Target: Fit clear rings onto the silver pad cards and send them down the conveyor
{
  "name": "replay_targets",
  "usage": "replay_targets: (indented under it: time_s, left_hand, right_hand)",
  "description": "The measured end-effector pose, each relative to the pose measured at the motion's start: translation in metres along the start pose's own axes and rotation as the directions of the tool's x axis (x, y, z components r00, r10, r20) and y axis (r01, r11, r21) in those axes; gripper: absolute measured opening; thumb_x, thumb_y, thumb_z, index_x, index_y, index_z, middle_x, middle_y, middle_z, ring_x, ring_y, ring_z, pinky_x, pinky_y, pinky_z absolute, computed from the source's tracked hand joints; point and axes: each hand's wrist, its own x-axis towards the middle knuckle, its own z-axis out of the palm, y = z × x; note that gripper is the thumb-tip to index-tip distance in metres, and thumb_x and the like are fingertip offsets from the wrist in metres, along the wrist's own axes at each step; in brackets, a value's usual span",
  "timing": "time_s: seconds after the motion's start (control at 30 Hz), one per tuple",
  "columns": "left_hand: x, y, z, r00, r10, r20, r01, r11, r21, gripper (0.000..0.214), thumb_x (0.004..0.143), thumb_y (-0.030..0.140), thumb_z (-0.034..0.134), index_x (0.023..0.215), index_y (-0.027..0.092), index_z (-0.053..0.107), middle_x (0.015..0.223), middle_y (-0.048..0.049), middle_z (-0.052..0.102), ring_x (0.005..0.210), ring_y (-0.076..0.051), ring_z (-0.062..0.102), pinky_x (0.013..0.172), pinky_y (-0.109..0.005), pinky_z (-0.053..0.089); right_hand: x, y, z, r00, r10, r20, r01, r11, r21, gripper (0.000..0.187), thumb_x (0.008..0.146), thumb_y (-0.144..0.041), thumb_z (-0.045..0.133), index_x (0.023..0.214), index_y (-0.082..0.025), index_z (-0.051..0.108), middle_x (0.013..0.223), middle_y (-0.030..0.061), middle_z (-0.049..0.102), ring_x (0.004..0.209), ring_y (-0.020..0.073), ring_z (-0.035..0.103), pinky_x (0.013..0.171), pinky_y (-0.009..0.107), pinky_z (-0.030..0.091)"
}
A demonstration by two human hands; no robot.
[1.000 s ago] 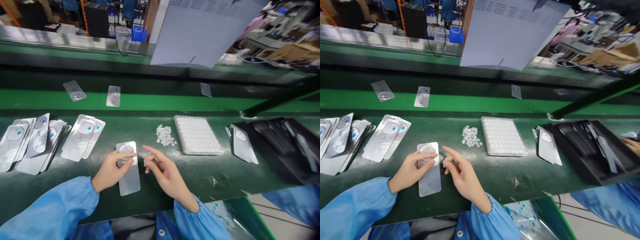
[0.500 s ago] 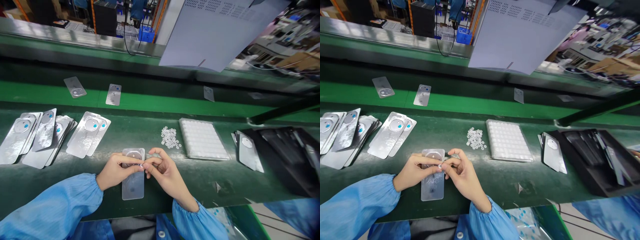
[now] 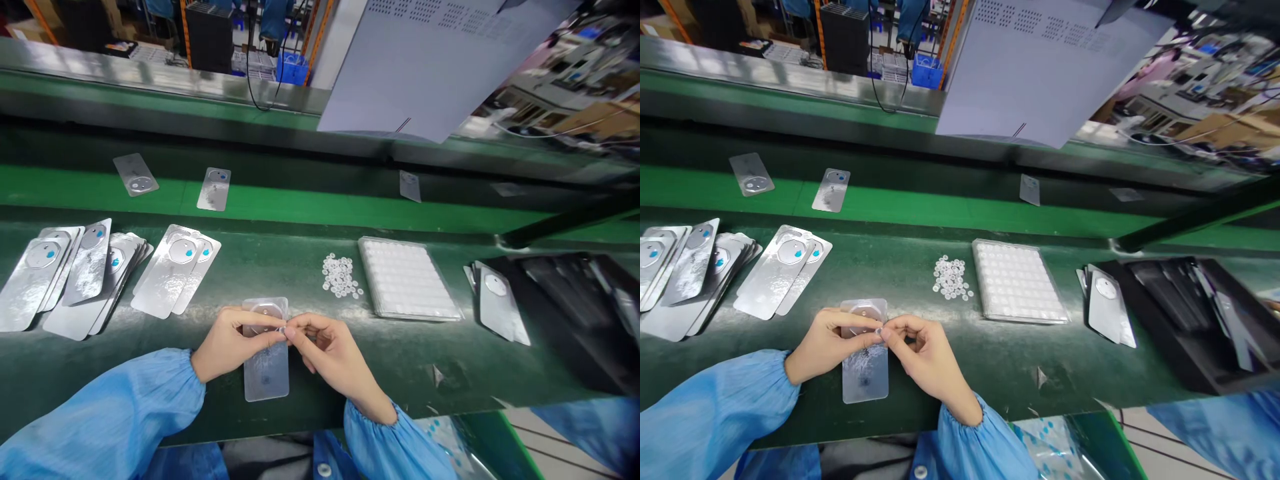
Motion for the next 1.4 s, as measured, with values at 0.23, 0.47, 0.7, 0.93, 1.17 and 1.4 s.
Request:
replay_targets:
  time_s: [0.23,0.47,0.7,0.93,1.17,1.4]
  left_hand:
    - [0.000,-0.005,0.001,0.999,-0.053,-0.007,0.053,0.999,0.006,0.034,0.077,0.022,0.085,0.111,0.022,0.081,0.111,-0.0044,0.080,0.105,-0.024,0.074,0.094,-0.030,0.058]
    - [-0.001,-0.003,0.003,0.999,-0.037,0.003,0.037,0.999,0.016,0.045,0.083,0.017,0.074,0.128,0.025,0.072,0.122,-0.0046,0.075,0.108,-0.022,0.072,0.092,-0.029,0.057]
    - [-0.002,-0.001,0.003,0.995,-0.095,0.023,0.096,0.995,-0.029,0.049,0.084,0.020,0.074,0.133,0.024,0.068,0.113,-0.0045,0.076,0.093,-0.020,0.072,0.081,-0.028,0.056]
    - [-0.003,-0.004,0.002,0.995,-0.090,0.035,0.090,0.996,-0.011,0.055,0.086,0.023,0.073,0.140,0.024,0.062,0.110,-0.0063,0.076,0.088,-0.020,0.071,0.078,-0.029,0.057]
    - [-0.007,-0.006,0.003,0.994,-0.084,0.068,0.095,0.981,-0.169,0.070,0.093,0.025,0.068,0.157,0.027,0.040,0.098,-0.0056,0.072,0.076,-0.016,0.065,0.071,-0.028,0.055]
    - [0.001,0.001,0.000,0.982,-0.179,-0.060,0.152,0.938,-0.311,0.102,0.085,0.037,0.081,0.164,0.024,0.018,0.083,0.0001,0.066,0.066,-0.013,0.058,0.064,-0.024,0.050]
  right_hand:
    - [0.000,0.001,0.004,0.991,-0.065,-0.115,0.052,0.993,-0.110,0.036,0.086,-0.051,0.076,0.080,-0.016,0.073,0.066,0.0031,0.065,0.058,0.0128,0.056,0.050,0.022,0.044]
    - [0.005,0.002,0.012,0.978,-0.105,-0.179,0.063,0.972,-0.228,0.034,0.088,-0.048,0.069,0.077,-0.016,0.073,0.061,0.0034,0.065,0.052,0.0135,0.057,0.048,0.023,0.045]
    - [0.007,0.003,0.015,0.978,-0.101,-0.185,0.055,0.969,-0.239,0.032,0.089,-0.046,0.069,0.076,-0.017,0.073,0.060,0.0032,0.067,0.051,0.0138,0.058,0.048,0.023,0.045]
    - [0.010,0.000,0.017,0.981,-0.089,-0.173,0.046,0.970,-0.237,0.030,0.088,-0.045,0.068,0.076,-0.017,0.072,0.060,0.0033,0.069,0.052,0.0148,0.061,0.051,0.024,0.048]
    - [0.009,-0.002,0.013,0.987,-0.012,-0.159,-0.025,0.972,-0.232,0.037,0.085,-0.051,0.072,0.071,-0.018,0.068,0.056,0.0025,0.066,0.050,0.0143,0.059,0.050,0.024,0.044]
    - [0.025,0.002,0.002,0.993,-0.005,-0.118,-0.014,0.986,-0.164,0.051,0.072,-0.064,0.084,0.069,-0.019,0.061,0.056,-0.0017,0.060,0.049,0.0115,0.053,0.046,0.021,0.041]
